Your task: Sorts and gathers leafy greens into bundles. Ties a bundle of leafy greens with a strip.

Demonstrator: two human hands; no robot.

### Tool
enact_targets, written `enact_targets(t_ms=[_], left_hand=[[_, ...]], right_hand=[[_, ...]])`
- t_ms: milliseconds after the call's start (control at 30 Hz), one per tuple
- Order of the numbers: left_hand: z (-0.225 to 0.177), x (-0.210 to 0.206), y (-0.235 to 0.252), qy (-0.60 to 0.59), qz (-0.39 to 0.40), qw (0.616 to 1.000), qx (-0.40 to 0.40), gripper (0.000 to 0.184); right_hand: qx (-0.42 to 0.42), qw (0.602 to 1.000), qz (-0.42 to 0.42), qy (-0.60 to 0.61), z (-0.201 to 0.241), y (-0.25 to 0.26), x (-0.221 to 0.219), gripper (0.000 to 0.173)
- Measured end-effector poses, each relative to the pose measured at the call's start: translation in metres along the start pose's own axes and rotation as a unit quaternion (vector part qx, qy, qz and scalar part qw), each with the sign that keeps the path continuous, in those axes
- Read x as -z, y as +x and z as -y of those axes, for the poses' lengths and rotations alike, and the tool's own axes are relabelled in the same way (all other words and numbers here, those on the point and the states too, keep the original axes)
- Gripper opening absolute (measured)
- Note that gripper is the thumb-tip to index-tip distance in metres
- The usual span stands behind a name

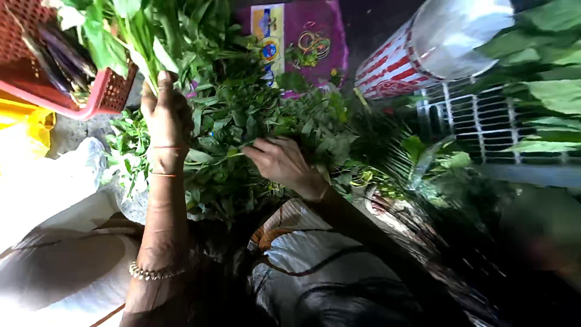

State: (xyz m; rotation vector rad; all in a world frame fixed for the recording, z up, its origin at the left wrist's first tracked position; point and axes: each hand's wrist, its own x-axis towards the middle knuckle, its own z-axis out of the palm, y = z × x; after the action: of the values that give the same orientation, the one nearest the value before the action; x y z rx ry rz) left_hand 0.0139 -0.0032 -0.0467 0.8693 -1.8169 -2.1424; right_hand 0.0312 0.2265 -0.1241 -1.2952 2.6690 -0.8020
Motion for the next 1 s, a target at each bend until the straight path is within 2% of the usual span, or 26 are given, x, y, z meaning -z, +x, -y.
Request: enact_targets(t_ms=[167, 300, 400, 467, 533, 567, 633, 767, 833, 867, 933, 1000], left_hand=[[-0.029, -0.001, 0.003, -0.015, 0.013, 0.996, -0.087, 0.022], [-0.036, -0.010, -0.007, -0.036, 0.062, 0.992, -0.103, 0.024], [-0.017, -0.027, -0.018, -0.074, 0.084, 0.992, -0.061, 0.020], [-0.002, -0.043, -0.029, -0.096, 0.084, 0.992, -0.002, 0.019], [0.015, -0.062, -0.041, -0.107, 0.090, 0.988, 0.066, 0.024], [0.024, -0.072, -0.048, -0.100, 0.093, 0.986, 0.095, 0.025], [0.037, -0.091, -0.060, -0.072, 0.123, 0.981, 0.129, 0.022], [0.035, -0.121, -0.068, -0.051, 0.220, 0.961, 0.158, 0.021], [0.028, -0.128, -0.068, -0.049, 0.261, 0.951, 0.158, 0.021], [0.025, -0.130, -0.067, -0.049, 0.273, 0.947, 0.161, 0.023], [0.024, -0.130, -0.067, -0.041, 0.291, 0.942, 0.166, 0.028], [0.027, -0.128, -0.068, -0.023, 0.311, 0.935, 0.167, 0.028]], right_hand=[[-0.134, 0.978, -0.125, 0.099, -0.010, -0.046, 0.061, 0.022], [-0.291, 0.910, -0.192, 0.223, -0.023, -0.081, 0.075, 0.034], [-0.425, 0.812, -0.232, 0.326, -0.018, -0.087, 0.066, 0.034], [-0.438, 0.769, -0.270, 0.380, -0.013, -0.084, 0.057, 0.035], [-0.421, 0.747, -0.318, 0.404, -0.007, -0.077, 0.053, 0.034], [-0.412, 0.745, -0.341, 0.399, -0.002, -0.073, 0.052, 0.034], [-0.394, 0.767, -0.365, 0.350, 0.005, -0.068, 0.048, 0.033], [-0.366, 0.843, -0.367, 0.145, 0.018, -0.064, 0.036, 0.030], [-0.339, 0.858, -0.381, 0.055, 0.019, -0.063, 0.029, 0.027], [-0.337, 0.861, -0.377, 0.055, 0.019, -0.065, 0.029, 0.027], [-0.362, 0.853, -0.329, 0.181, 0.019, -0.069, 0.038, 0.033], [-0.395, 0.780, -0.279, 0.397, 0.015, -0.068, 0.054, 0.046]])
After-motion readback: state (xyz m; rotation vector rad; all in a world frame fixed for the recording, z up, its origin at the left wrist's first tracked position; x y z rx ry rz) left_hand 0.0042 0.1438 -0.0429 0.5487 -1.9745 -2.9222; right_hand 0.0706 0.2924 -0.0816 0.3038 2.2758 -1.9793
